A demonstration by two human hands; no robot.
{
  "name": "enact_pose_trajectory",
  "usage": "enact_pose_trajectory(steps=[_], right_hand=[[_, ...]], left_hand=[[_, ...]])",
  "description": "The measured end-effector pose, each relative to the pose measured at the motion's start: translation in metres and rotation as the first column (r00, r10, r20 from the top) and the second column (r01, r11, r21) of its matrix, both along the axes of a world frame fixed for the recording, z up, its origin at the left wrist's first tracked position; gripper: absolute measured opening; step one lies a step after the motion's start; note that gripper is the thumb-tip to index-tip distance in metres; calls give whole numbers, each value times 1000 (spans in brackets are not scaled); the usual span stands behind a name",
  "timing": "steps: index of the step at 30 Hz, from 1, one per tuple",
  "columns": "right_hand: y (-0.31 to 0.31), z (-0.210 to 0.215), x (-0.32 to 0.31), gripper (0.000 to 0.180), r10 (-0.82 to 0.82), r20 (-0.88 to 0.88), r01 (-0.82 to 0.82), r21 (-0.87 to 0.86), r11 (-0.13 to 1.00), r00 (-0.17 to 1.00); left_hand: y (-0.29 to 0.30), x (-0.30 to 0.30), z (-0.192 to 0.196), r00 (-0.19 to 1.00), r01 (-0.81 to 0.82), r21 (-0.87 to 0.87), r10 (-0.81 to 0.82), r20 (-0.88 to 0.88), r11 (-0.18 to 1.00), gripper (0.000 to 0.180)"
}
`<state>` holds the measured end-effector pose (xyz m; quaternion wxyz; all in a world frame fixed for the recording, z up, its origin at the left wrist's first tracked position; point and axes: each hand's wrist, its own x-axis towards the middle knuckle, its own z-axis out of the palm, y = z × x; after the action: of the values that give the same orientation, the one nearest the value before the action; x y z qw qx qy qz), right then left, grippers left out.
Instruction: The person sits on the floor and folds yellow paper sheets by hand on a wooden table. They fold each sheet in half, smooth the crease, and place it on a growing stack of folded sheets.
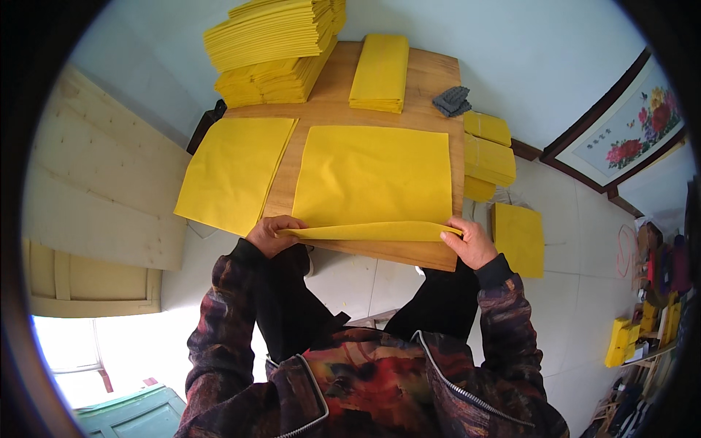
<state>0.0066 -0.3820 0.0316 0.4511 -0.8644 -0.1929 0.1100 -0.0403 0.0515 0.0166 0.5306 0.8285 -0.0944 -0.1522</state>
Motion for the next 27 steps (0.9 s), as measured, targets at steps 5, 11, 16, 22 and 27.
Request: enact_pose_trajectory(steps=[5, 11, 16, 22, 27], right_hand=[[3, -2, 9, 25, -63, -27, 62, -36, 997, 998], [9, -4, 18, 26, -139, 44, 140, -15, 990, 989], [15, -12, 36, 27, -198, 103, 200, -6, 980, 975], [22, -25, 47, 25, -312, 173, 341, -173, 924, 934], [27, -28, 50, 27, -339, 245, 405, -307, 861, 908]], left_hand=[[5, 6, -9, 989, -149, -142, 144, -45, 979, 19], [-12, 23, -19, 950, -311, -198, 309, -42, 929, 19], [-19, 41, -25, 920, -382, -81, 387, 54, 921, 21], [-20, 63, -27, 899, -432, 250, 391, 200, 866, 30], [-27, 74, -27, 884, -458, 381, 366, 291, 803, 31]])
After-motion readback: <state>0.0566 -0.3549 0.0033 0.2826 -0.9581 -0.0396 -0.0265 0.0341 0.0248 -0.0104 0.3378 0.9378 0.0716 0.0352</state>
